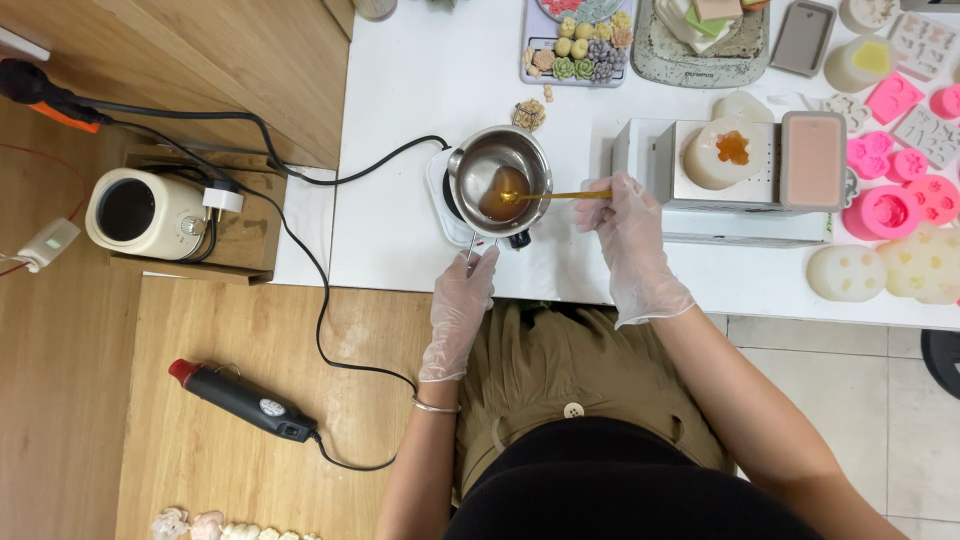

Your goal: Decorate a candle by applying liquid material with a spoon.

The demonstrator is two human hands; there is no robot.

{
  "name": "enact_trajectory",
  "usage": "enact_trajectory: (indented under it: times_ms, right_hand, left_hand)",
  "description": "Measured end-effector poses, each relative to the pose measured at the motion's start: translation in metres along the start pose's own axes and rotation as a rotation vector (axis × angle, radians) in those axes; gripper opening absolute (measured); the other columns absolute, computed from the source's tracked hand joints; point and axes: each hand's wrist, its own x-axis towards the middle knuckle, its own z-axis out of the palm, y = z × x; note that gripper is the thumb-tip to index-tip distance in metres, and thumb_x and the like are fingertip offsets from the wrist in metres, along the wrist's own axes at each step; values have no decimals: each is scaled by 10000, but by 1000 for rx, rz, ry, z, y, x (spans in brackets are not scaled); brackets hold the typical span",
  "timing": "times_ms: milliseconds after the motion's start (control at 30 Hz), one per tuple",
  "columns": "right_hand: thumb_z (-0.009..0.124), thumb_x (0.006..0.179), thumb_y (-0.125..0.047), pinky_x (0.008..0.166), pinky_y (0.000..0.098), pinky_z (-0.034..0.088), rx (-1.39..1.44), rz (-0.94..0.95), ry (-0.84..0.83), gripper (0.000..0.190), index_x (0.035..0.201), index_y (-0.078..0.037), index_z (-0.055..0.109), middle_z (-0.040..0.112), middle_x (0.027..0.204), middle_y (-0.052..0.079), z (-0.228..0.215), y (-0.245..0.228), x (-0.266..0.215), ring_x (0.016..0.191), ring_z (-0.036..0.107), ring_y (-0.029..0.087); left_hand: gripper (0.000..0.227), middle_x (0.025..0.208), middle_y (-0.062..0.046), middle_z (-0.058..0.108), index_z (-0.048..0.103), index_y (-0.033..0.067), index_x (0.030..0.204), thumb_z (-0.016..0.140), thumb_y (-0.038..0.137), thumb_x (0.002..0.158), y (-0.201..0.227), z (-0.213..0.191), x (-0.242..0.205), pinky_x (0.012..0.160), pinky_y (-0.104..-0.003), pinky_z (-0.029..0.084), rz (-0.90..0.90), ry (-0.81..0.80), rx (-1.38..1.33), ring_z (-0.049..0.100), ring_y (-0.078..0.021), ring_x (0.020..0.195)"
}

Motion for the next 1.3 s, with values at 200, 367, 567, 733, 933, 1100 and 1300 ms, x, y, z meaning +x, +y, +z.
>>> enact_trajectory:
  times_ms: [200,367,567,733,933,1100,1300]
  right_hand:
    - [471,1137,-272,713,341,534,59,-161,10,326,1072,23,594,678,840,150,-23,-47,-22,718,620,214]
    - [484,1173,-269,754,343,543,27,-376,46,300,1111,2,597,667,899,135,-55,-88,-36,803,649,214]
    - [508,1227,-244,762,350,558,53,-545,125,300,1127,24,597,671,934,158,-127,-107,-25,796,657,225]
    - [483,1222,-235,717,349,548,53,-602,201,313,1118,36,599,696,953,181,-147,-115,-26,756,655,230]
    - [471,1239,-246,701,344,560,-64,-619,292,298,1111,-3,588,677,933,148,-128,-121,-34,755,659,210]
    - [457,1224,-221,662,303,556,-339,-681,347,267,1100,-19,579,658,907,93,-131,-111,-26,726,654,159]
    - [435,1260,-122,750,246,538,-553,-750,313,238,1125,14,576,656,939,72,-112,-112,-41,788,629,118]
  left_hand:
    - [367,620,-10,535,642,-32,953,658,335,963,-2,2,2,467,-270,452,8,7,-38,494,-82,513]
    - [374,612,-11,525,640,-33,943,656,341,963,2,2,2,467,-266,446,-5,7,-30,489,-86,512]
    - [375,621,2,509,638,-25,931,661,349,961,0,2,3,468,-263,434,-27,1,-76,471,-77,524]
    - [381,618,3,508,639,-17,928,657,362,965,2,3,4,469,-257,432,-59,6,-53,467,-76,520]
    - [380,613,2,500,640,-14,926,654,363,971,0,3,5,462,-257,421,-52,4,-43,456,-78,513]
    - [369,625,14,502,639,-10,925,658,356,970,0,3,4,463,-253,420,-53,-4,-80,457,-70,522]
    - [373,621,-3,496,629,-9,912,661,358,972,-1,3,4,459,-258,406,-43,2,-71,448,-81,516]
